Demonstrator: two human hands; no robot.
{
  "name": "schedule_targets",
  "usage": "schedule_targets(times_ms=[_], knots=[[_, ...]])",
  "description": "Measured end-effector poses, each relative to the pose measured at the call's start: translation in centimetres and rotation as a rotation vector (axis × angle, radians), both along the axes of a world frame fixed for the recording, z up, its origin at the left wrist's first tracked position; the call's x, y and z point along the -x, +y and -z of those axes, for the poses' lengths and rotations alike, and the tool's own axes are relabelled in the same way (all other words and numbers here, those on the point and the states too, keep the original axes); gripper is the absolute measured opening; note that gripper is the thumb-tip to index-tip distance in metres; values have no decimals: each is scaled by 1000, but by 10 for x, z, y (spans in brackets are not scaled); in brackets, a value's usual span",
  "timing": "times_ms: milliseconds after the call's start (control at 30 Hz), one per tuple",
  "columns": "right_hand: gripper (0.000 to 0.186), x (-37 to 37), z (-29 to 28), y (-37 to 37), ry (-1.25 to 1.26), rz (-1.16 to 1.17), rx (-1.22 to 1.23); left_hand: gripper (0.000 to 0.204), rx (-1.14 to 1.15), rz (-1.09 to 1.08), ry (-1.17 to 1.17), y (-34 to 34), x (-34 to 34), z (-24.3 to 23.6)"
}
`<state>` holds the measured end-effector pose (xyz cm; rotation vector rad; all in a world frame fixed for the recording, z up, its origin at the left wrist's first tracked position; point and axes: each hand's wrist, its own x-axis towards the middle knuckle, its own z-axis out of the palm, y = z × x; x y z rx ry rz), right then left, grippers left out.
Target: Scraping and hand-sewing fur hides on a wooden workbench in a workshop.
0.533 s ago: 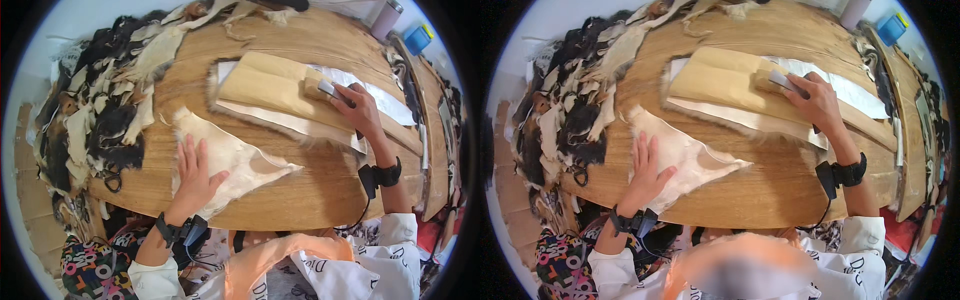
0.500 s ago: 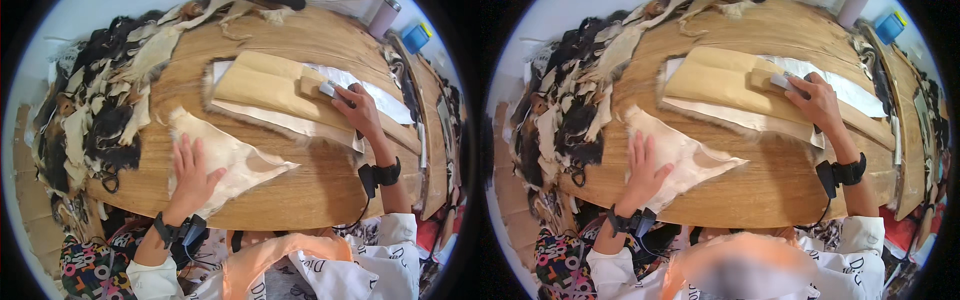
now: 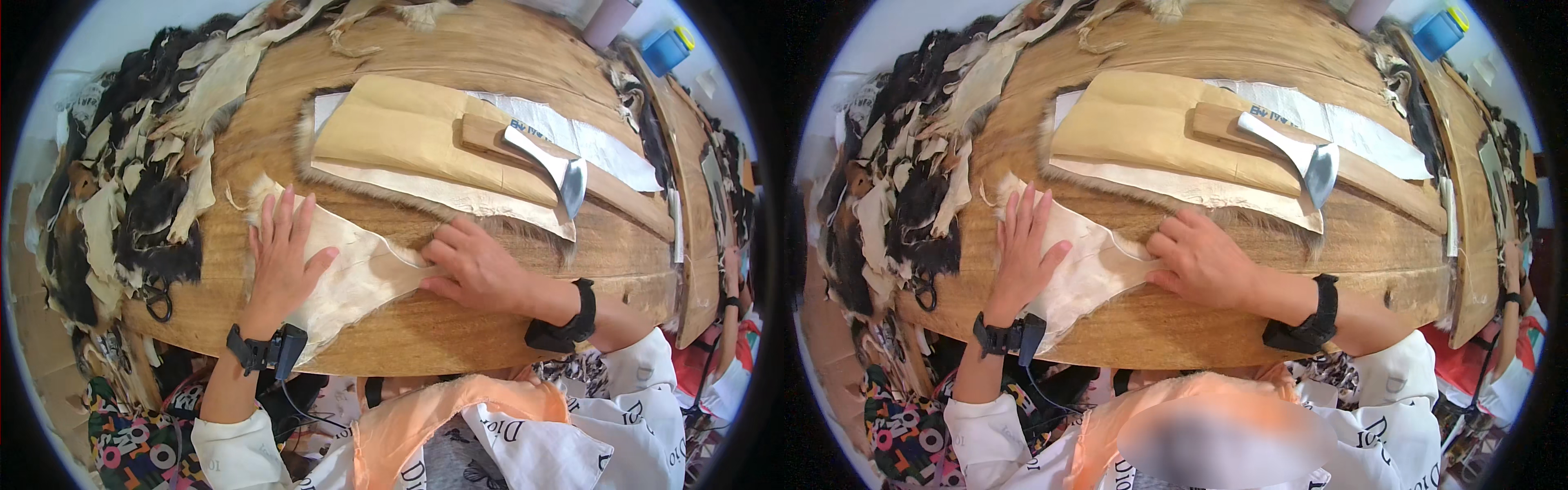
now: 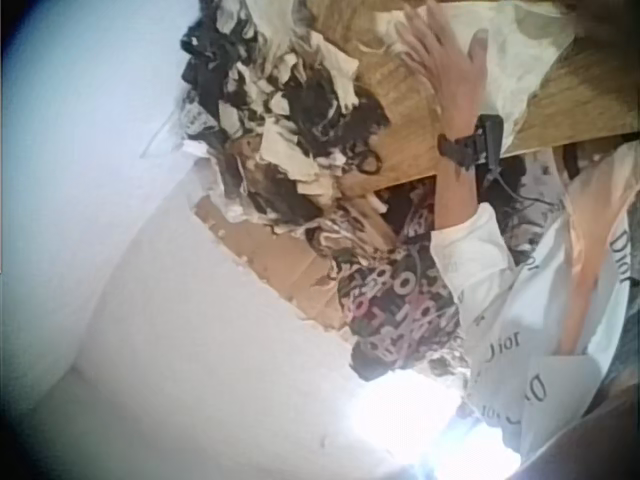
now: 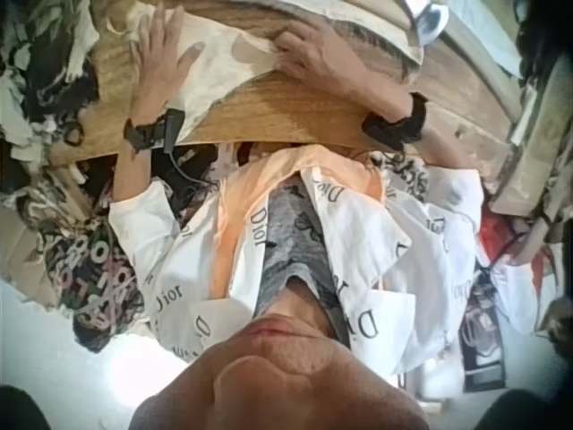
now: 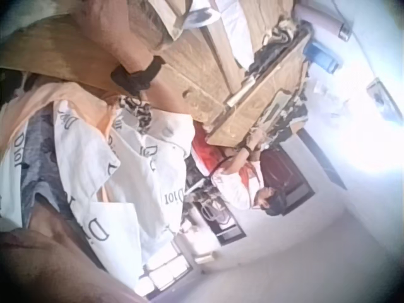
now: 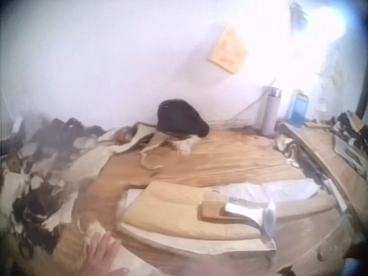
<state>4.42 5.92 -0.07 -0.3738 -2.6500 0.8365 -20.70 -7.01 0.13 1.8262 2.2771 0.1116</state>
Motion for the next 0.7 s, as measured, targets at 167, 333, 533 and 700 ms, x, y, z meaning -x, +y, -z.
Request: schedule_targets(times_ms=[167, 333, 533, 700], knots=[[17, -6, -1, -10, -113, -85, 58, 72, 32, 9, 40, -7, 7, -2], [20, -17, -11, -17, -228, -65, 129, 76, -19, 40, 92, -6, 11, 4], [22, -17, -10, -15, -192, -9, 105, 62, -10, 30, -32, -6, 30, 9], [21, -17, -15, -15, -136, 219, 231, 42, -326, -334, -464, 10, 79, 0]])
